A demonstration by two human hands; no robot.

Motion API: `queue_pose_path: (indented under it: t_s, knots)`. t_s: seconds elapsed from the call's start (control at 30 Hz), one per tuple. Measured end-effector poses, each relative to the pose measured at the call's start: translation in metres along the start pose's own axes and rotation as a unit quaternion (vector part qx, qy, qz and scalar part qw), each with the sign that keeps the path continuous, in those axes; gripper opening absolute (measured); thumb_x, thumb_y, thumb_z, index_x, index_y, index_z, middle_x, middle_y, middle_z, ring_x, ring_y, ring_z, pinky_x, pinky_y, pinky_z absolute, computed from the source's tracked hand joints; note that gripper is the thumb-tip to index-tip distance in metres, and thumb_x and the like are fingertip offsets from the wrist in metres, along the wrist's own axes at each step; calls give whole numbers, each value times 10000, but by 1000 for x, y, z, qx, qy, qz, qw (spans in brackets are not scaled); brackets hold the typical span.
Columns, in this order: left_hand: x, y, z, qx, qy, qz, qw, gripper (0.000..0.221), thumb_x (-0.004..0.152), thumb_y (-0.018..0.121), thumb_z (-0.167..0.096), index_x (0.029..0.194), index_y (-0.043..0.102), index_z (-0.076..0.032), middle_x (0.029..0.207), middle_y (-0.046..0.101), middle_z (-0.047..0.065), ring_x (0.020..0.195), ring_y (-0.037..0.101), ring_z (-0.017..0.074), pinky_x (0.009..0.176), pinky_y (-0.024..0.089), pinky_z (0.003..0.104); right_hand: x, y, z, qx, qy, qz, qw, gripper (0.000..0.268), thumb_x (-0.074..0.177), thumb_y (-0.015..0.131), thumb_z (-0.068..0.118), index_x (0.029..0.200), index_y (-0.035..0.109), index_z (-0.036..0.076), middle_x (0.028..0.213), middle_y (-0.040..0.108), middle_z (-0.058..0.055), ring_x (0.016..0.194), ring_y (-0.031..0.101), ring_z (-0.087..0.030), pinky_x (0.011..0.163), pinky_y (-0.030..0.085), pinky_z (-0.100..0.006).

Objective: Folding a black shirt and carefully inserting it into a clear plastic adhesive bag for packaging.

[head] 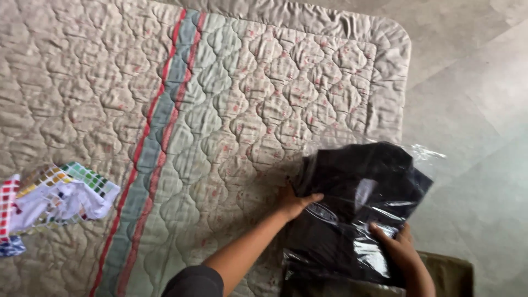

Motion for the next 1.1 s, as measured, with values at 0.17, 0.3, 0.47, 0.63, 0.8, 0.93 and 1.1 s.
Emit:
queue_pose_path:
  t_s: [0.17,0.3,0.47,0.63,0.8,0.93,1.1]
  knots:
    - [-13,-2,-9,-15,-11,21,1000,1337,390,610,-690,1438,43,-85,1486,166,131,1377,165,282,1092,236,375,-41,-1,26,142,58,49,987,725,698,623,267,1323,283,129,1242,466,-171,1082,500,-325,904,407,-431]
    - [-14,2,-8,-26,-24,25,999,1302,422,634,-662,1442,55,-97,1487,155,130,1374,170,285,1093,244,383,-7,-1,3,85,12,90,992,760,698,584,341,1345,247,129,1278,456,-137,1128,483,-285,972,384,-405]
    - [-6,5,-6,-39,7,14,999,1153,420,651,-628,1361,233,-110,1373,334,118,1285,310,277,1025,311,363,-1,0,0,107,7,112,988,854,724,384,539,1431,120,139,1498,178,-49,1380,189,-221,1126,162,-403]
    - [0,6,1,-50,-10,1,999,1335,391,664,-644,1442,48,-99,1476,208,127,1369,205,274,1092,249,369,-8,-1,14,88,-32,109,990,909,709,368,588,1436,96,116,1514,129,-52,1400,118,-209,1137,115,-416]
    - [0,8,4,-44,-17,13,999,1320,429,636,-661,1443,-2,-108,1498,120,124,1384,149,272,1107,217,391,-33,-3,30,230,6,109,967,645,776,465,380,1320,412,37,1287,523,-148,1154,511,-306,985,387,-409]
    - [-1,6,4,-50,-11,6,999,1318,415,646,-653,1443,33,-100,1496,136,125,1386,147,263,1110,200,373,-16,2,15,269,5,112,957,558,809,497,342,1226,495,-29,1142,594,-206,1010,575,-342,881,440,-407]
    - [-1,8,7,-67,-14,15,998,1307,398,646,-644,1444,73,-111,1497,146,112,1384,158,263,1114,198,389,-1,0,-1,204,27,88,975,630,757,551,415,1182,518,-49,1102,604,-224,974,584,-354,852,452,-416]
Point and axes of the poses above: each hand's wrist, its own x-axis towards the middle knuckle, its own y-axis out of the palm, z = x × y, the point moved 8 cm from there along x, towards the middle knuckle
